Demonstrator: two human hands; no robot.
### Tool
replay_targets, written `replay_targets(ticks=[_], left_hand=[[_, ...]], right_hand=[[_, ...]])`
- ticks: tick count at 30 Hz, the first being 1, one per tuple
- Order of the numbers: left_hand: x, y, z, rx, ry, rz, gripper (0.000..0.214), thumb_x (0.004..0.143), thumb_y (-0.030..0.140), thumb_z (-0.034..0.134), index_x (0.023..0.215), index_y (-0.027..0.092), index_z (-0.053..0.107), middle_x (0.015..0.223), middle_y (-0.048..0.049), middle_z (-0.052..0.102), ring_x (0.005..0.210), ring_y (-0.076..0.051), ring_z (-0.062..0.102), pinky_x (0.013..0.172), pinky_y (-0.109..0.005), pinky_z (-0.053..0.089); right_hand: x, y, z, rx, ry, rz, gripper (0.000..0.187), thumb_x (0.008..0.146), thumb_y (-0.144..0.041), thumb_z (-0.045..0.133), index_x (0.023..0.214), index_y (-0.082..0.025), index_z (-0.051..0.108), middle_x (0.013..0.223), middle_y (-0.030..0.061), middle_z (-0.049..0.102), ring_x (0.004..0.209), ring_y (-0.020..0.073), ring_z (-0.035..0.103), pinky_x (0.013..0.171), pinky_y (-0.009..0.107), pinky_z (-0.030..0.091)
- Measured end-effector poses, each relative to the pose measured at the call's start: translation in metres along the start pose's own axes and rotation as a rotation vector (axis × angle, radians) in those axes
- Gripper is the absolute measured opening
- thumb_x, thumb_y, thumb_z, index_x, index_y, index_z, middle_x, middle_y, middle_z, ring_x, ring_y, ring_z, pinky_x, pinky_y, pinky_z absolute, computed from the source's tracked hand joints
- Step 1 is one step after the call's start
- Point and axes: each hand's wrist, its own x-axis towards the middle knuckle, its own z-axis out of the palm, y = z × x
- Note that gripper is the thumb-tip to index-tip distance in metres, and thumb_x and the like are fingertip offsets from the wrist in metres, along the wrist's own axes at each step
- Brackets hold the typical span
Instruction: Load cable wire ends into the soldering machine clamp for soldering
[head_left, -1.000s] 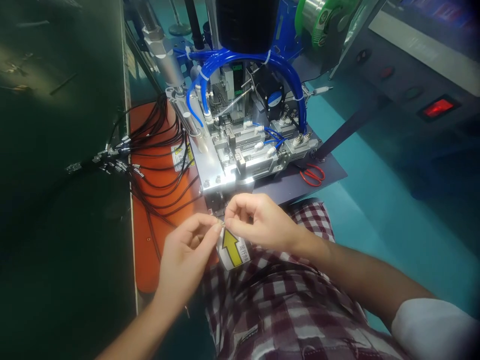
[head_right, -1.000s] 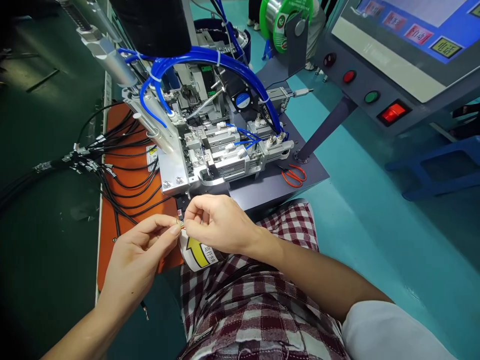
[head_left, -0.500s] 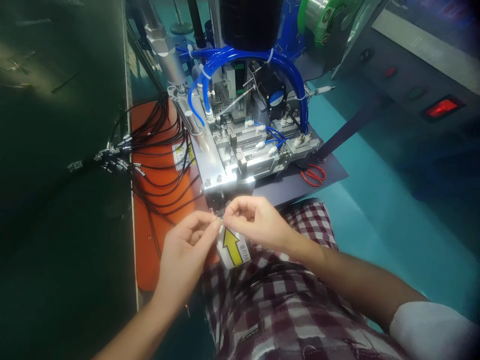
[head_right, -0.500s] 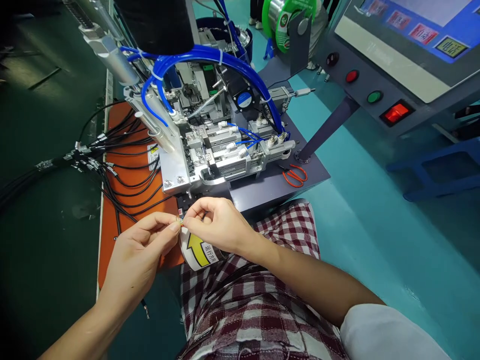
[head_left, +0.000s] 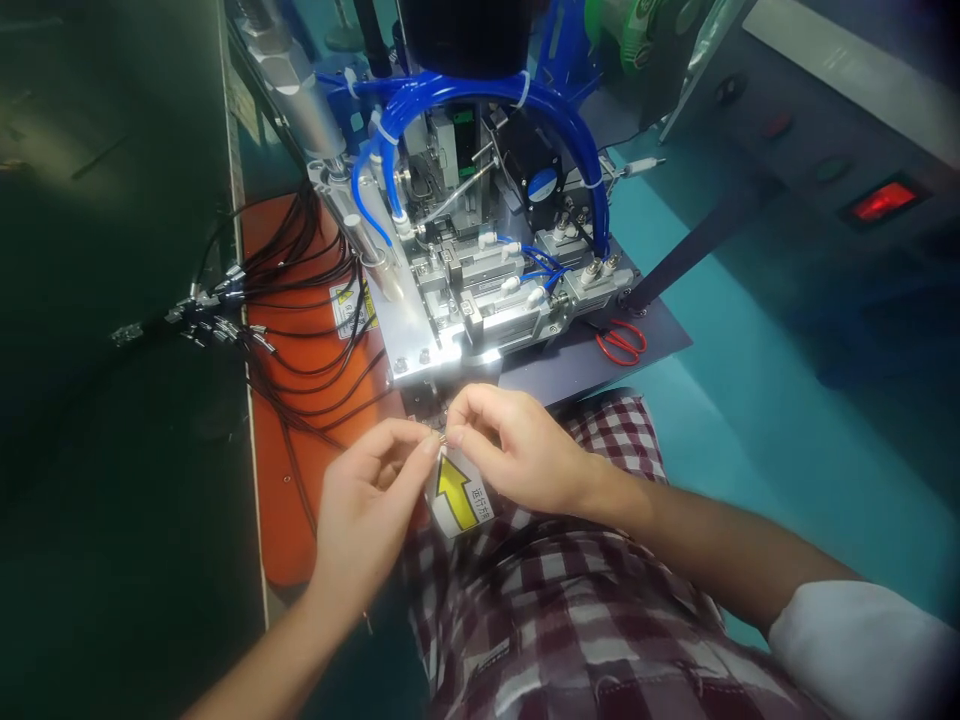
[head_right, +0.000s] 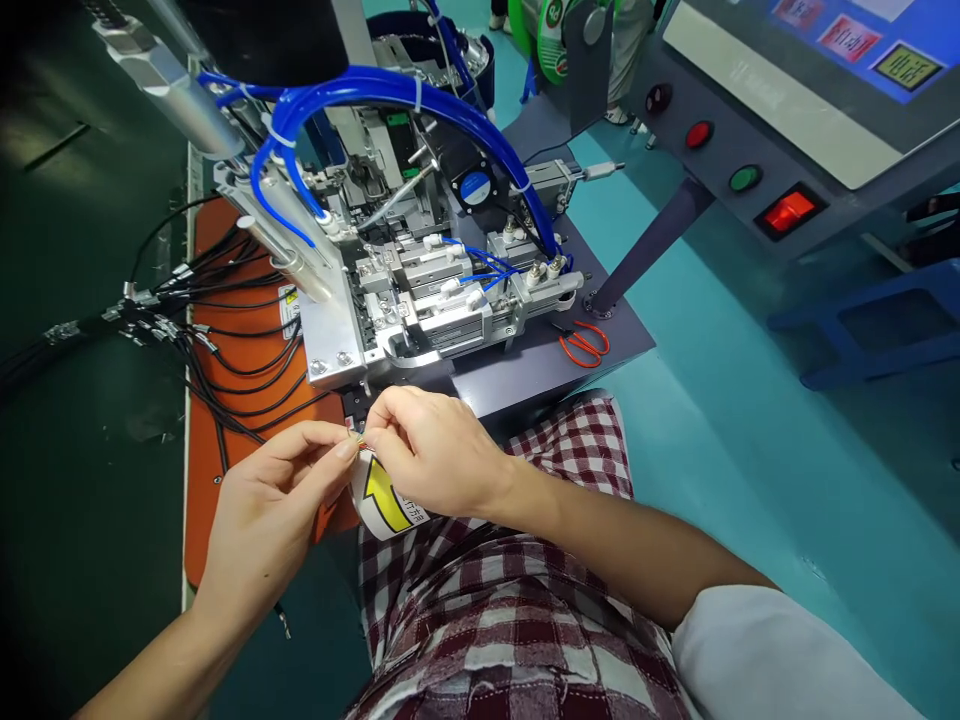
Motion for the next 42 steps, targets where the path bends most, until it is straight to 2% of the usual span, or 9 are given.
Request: replay_targets(ticks=[5, 7, 13, 17, 24, 29, 33, 36, 42], left_hand=[[0.01, 0.008, 0.004, 0.069, -0.008, -0.05, 0.034, 0.078, 0.049, 0.074, 0.082, 0.016, 0.067, 0.071, -0.002, 0.066, 0.059, -0.012, 0.058, 0.052, -0.019, 0.046], [0.013, 0.01, 0.004, 0.062, -0.014, -0.105, 0.036, 0.077, 0.052, 0.074, 0.083, 0.017, 0.067, 0.068, -0.0014, 0.064, 0.057, -0.012, 0.056, 0.051, -0.02, 0.045], [0.019, 0.012, 0.004, 0.097, -0.043, -0.149, 0.04, 0.077, 0.057, 0.075, 0.083, 0.018, 0.068, 0.069, -0.0004, 0.064, 0.057, -0.011, 0.054, 0.049, -0.018, 0.042], [0.021, 0.015, 0.003, 0.177, -0.066, -0.128, 0.038, 0.078, 0.055, 0.073, 0.082, 0.018, 0.069, 0.069, -0.0003, 0.063, 0.057, -0.011, 0.053, 0.049, -0.017, 0.041], [0.026, 0.019, -0.002, 0.247, -0.154, -0.014, 0.031, 0.078, 0.049, 0.073, 0.078, 0.018, 0.071, 0.06, -0.0002, 0.062, 0.053, -0.013, 0.054, 0.05, -0.022, 0.045], [0.027, 0.013, -0.002, 0.392, -0.129, 0.19, 0.02, 0.086, 0.041, 0.068, 0.089, 0.021, 0.073, 0.086, -0.0033, 0.073, 0.076, -0.018, 0.067, 0.068, -0.025, 0.053], [0.024, 0.005, -0.005, 0.575, -0.152, 0.516, 0.01, 0.095, 0.025, 0.057, 0.096, 0.022, 0.067, 0.092, -0.0026, 0.067, 0.084, -0.015, 0.065, 0.072, -0.023, 0.051], [0.025, 0.0, -0.01, 0.728, -0.185, 0.763, 0.017, 0.097, 0.013, 0.049, 0.102, 0.02, 0.064, 0.095, -0.0029, 0.063, 0.083, -0.012, 0.062, 0.071, -0.02, 0.048], [0.035, -0.013, -0.016, 0.941, -0.101, 0.923, 0.024, 0.097, 0.01, 0.048, 0.111, 0.017, 0.065, 0.095, -0.0042, 0.064, 0.08, -0.013, 0.064, 0.063, -0.02, 0.046]], right_hand=[[0.003, 0.017, -0.001, 0.372, -0.071, 0.223, 0.011, 0.089, -0.025, 0.056, 0.08, -0.019, 0.054, 0.06, -0.0064, 0.047, 0.049, 0.0086, 0.042, 0.046, 0.023, 0.031], [0.004, 0.022, -0.005, 0.412, -0.079, 0.249, 0.013, 0.09, -0.03, 0.057, 0.083, -0.019, 0.056, 0.061, -0.0064, 0.047, 0.047, 0.0084, 0.039, 0.045, 0.023, 0.029], [0.006, 0.019, -0.02, 0.046, -0.068, 0.076, 0.016, 0.095, -0.029, 0.055, 0.084, -0.019, 0.059, 0.075, -0.0021, 0.06, 0.065, 0.0112, 0.049, 0.061, 0.026, 0.034], [0.008, 0.016, -0.022, -0.063, -0.078, -0.002, 0.013, 0.095, -0.026, 0.056, 0.085, -0.019, 0.057, 0.074, -0.003, 0.061, 0.066, 0.0115, 0.049, 0.064, 0.027, 0.033], [0.011, 0.029, -0.014, 0.256, -0.1, -0.1, 0.013, 0.092, -0.022, 0.055, 0.079, -0.018, 0.055, 0.068, -0.004, 0.053, 0.061, 0.0099, 0.045, 0.06, 0.025, 0.037], [0.008, 0.038, -0.009, 0.493, -0.07, 0.05, 0.017, 0.089, -0.027, 0.058, 0.076, -0.018, 0.051, 0.065, -0.005, 0.045, 0.056, 0.0088, 0.039, 0.053, 0.024, 0.033], [0.002, 0.043, -0.008, 0.534, -0.073, 0.167, 0.021, 0.087, -0.032, 0.061, 0.075, -0.019, 0.049, 0.064, -0.006, 0.044, 0.054, 0.008, 0.038, 0.051, 0.023, 0.031], [0.002, 0.046, -0.006, 0.538, -0.053, 0.191, 0.023, 0.087, -0.035, 0.062, 0.076, -0.019, 0.049, 0.063, -0.0061, 0.044, 0.054, 0.0077, 0.038, 0.05, 0.023, 0.03], [0.015, 0.051, 0.0, 0.465, 0.019, 0.153, 0.021, 0.089, -0.032, 0.059, 0.075, -0.018, 0.051, 0.066, -0.0045, 0.046, 0.058, 0.0092, 0.039, 0.054, 0.024, 0.032]])
